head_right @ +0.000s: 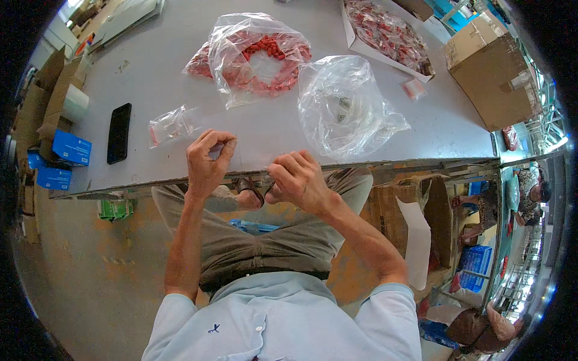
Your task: The person packages hardware items by taking plastic anchors and metal pins from larger bags, inserting them into small plastic bags, and pressing the zip seals closed by hand.
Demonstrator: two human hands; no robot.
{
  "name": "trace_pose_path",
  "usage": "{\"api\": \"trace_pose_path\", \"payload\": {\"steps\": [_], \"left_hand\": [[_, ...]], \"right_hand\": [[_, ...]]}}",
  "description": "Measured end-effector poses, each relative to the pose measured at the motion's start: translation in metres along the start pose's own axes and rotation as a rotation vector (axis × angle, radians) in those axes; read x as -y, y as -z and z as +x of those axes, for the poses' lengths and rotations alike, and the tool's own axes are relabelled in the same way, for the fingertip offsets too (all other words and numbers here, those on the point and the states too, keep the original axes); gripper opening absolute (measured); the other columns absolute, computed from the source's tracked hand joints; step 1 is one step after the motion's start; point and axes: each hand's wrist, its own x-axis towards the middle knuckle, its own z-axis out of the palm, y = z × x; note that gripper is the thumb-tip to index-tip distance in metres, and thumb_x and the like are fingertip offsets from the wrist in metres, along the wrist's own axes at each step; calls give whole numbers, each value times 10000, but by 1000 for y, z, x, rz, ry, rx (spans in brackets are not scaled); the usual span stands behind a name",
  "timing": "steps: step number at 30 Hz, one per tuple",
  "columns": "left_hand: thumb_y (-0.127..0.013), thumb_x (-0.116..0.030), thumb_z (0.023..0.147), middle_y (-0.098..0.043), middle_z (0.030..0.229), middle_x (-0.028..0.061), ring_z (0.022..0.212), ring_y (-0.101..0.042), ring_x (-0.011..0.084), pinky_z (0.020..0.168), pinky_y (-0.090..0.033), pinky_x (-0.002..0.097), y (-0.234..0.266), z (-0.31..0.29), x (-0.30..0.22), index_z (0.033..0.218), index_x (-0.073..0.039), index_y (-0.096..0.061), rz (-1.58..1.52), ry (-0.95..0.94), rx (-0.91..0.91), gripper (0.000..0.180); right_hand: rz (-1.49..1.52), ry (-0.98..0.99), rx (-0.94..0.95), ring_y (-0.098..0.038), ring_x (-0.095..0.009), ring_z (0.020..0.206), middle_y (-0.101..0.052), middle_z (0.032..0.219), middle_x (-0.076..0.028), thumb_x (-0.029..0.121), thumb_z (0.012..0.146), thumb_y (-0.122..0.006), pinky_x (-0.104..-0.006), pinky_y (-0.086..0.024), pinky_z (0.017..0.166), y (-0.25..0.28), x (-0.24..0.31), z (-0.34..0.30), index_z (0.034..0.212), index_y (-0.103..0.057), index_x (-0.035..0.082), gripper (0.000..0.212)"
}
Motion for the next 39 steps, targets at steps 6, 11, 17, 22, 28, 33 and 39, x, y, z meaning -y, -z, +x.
{"api": "trace_pose_path", "payload": {"steps": [6,11,17,22,28,33,39], "left_hand": [[-740,-21,894,-703,864,76,782,-666,151,739,-540,288,0,1,-1,952,17,-733,-1,-7,7,70],[-739,-20,893,-699,862,77,782,-666,154,742,-540,290,0,1,-2,949,22,-730,-10,-9,14,70],[-744,-39,909,-704,875,63,800,-662,143,755,-538,282,2,2,1,981,4,-740,-43,9,25,83],[-734,-82,971,-730,970,43,881,-671,123,775,-534,271,11,2,3,1155,6,-714,-528,222,119,205],[-700,-24,980,-723,997,42,922,-675,119,812,-525,243,9,4,15,1119,-9,-701,-740,351,14,139],[-739,-17,948,-707,920,4,850,-650,68,773,-527,219,10,6,18,1048,-8,-705,-734,357,25,106],[-703,-2,962,-708,913,12,833,-652,78,751,-541,236,12,10,14,1046,-18,-693,-537,330,105,86]], "right_hand": [[-13,-53,-19,-684,-288,903,-674,963,-85,233,681,-886,-418,-551,831,5,-4,2,1083,-672,50,491],[70,-142,143,-700,-332,951,-697,1003,-115,178,672,-883,-456,-565,876,23,6,23,1093,-676,29,493],[570,-448,87,-672,-163,933,-679,992,-63,73,854,-808,-308,-545,868,29,9,40,1150,-639,19,345],[1505,-716,-337,-535,-47,715,-659,923,37,19,939,-741,-220,-403,610,-5,0,70,1140,-623,97,246],[1739,-779,-350,-484,-40,680,-659,923,29,52,941,-761,-219,-352,577,-44,8,90,1143,-611,91,254],[1361,-714,-190,-568,-49,762,-650,888,39,157,950,-784,-216,-445,643,-26,15,98,1167,-644,47,280],[1106,-717,-50,-571,-42,720,-665,819,24,201,972,-767,-214,-469,628,-28,-13,88,977,-711,31,179]]}}
